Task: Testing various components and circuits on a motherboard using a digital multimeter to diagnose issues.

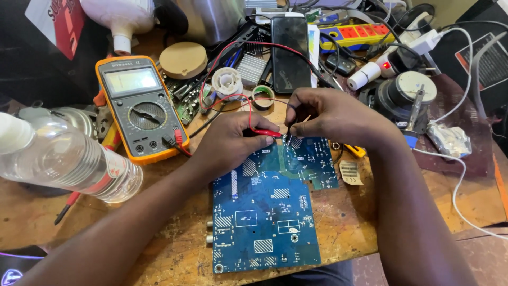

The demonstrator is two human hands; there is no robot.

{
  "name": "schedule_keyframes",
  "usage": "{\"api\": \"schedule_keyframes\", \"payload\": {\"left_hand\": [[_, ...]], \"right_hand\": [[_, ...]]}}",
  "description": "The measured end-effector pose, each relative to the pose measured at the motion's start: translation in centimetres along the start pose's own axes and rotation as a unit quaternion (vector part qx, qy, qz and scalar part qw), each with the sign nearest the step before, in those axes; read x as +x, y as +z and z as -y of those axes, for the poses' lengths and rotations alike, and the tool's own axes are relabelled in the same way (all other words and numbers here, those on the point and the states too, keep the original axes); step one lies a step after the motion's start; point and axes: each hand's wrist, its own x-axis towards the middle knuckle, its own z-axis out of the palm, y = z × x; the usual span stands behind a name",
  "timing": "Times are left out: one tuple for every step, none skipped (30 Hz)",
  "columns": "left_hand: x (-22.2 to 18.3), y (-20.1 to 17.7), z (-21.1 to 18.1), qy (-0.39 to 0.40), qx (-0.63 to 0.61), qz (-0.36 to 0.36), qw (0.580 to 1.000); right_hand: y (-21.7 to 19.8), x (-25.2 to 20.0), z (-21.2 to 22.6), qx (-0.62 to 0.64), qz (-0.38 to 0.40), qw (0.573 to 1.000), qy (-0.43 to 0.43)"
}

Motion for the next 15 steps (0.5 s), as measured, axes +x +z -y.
{"api": "schedule_keyframes", "payload": {"left_hand": [[0.01,0.01,0.02,-0.001,0.0,-0.001,1.0],[0.02,0.02,0.05,-0.001,-0.003,-0.001,1.0],[0.03,0.07,0.08,-0.001,-0.007,0.0,1.0],[0.02,0.1,0.08,-0.002,-0.007,-0.001,1.0],[0.03,0.13,0.08,-0.001,-0.007,-0.002,1.0],[0.04,0.15,0.07,0.0,-0.007,-0.003,1.0],[0.04,0.18,0.11,0.0,-0.007,-0.003,1.0],[0.05,0.21,0.14,0.004,-0.007,-0.002,1.0],[0.04,0.22,0.17,0.008,-0.006,-0.001,1.0],[0.01,0.18,0.18,0.007,-0.006,-0.001,1.0],[0.02,0.15,0.17,0.008,-0.006,0.0,1.0],[0.03,0.13,0.17,0.009,-0.006,0.002,1.0],[0.02,0.13,0.15,0.009,-0.005,0.002,1.0],[0.01,0.13,0.13,0.009,-0.004,0.003,1.0],[0.0,0.11,0.11,0.01,-0.002,0.003,1.0]], "right_hand": [[0.01,0.03,-0.02,0.0,0.001,1.0,0.0],[0.02,0.06,-0.05,-0.003,0.001,1.0,0.001],[0.04,0.05,-0.1,-0.005,0.001,1.0,0.002],[0.03,0.07,-0.14,-0.005,0.001,1.0,0.002],[0.0,0.1,-0.18,-0.003,-0.001,1.0,-0.001],[-0.03,0.13,-0.21,-0.001,-0.004,1.0,-0.003],[-0.04,0.14,-0.34,-0.001,-0.004,1.0,-0.003],[-0.05,0.15,-0.47,0.004,-0.003,1.0,-0.01],[-0.05,0.18,-0.58,0.01,-0.002,1.0,-0.017],[-0.03,0.17,-0.55,0.01,-0.001,1.0,-0.017],[-0.06,0.14,-0.52,0.011,-0.001,1.0,-0.019],[-0.1,0.1,-0.49,0.011,0.0,1.0,-0.021],[-0.07,0.1,-0.5,0.012,0.0,1.0,-0.021],[-0.05,0.11,-0.51,0.012,0.001,1.0,-0.023],[-0.04,0.13,-0.5,0.012,0.002,1.0,-0.026]]}}
